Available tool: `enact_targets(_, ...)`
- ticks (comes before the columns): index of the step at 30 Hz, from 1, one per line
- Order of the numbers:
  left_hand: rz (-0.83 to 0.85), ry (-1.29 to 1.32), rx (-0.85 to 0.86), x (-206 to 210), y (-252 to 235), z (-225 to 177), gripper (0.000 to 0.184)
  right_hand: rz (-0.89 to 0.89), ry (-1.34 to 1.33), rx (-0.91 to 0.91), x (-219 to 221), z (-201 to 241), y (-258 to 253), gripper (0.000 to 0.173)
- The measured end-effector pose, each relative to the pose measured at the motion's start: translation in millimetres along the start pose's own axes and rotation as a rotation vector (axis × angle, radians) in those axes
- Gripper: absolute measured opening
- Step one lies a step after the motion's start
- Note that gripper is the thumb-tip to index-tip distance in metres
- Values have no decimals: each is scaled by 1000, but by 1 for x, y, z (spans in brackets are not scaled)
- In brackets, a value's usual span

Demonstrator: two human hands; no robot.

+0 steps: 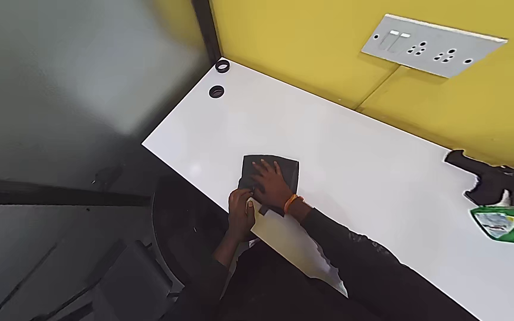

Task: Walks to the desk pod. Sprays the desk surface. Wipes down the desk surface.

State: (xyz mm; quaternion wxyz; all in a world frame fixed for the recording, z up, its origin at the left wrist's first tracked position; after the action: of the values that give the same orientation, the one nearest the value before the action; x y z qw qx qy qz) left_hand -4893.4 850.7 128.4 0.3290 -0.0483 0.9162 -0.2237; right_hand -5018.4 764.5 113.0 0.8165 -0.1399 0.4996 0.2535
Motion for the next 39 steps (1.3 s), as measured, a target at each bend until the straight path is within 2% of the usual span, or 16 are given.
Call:
enact_targets(2, -47, -12, -2, -4, 1, -1, 44, 25, -47, -85, 10, 20, 19, 48)
enact_targets(6, -109, -38, -27, -9, 4, 1, 49, 90, -77, -184, 16, 32, 65, 41)
enact_targets(11, -86, 42, -32, -9, 4, 5, 52, 101, -54, -277, 19, 37, 91, 36)
enact_targets(18, -145, 218, -98, -28, 1, 9, 57, 267, 4, -336, 29, 60, 43, 51)
enact_targets(25, -326, 12, -227, -70, 19, 36, 58, 327, 0, -513, 51, 108, -48, 59)
enact_targets(31, -389, -101, -330, -88, 32, 63, 65, 311, 14, -522, 68, 135, -112, 60)
enact_targets(35, -422, -97, -308, -89, 20, 61, 68, 293, -5, -509, 62, 129, -110, 59)
enact_targets(39, -365, -102, -303, -78, -3, 64, 63, 165, 62, -406, 38, 78, -111, 57)
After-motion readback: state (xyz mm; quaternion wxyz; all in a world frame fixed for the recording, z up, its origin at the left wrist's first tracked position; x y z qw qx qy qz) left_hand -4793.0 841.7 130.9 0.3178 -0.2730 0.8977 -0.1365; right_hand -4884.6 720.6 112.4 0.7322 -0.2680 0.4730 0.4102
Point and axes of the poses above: each hand's wrist, its own y-axis away from the middle knuckle, its own x-axis out of the palm, z = x × y, the point moved 9 cm from there along -y, towards the middle knuckle, and after that the axes turned 6 degrees about -x, right-handed, at the moved point
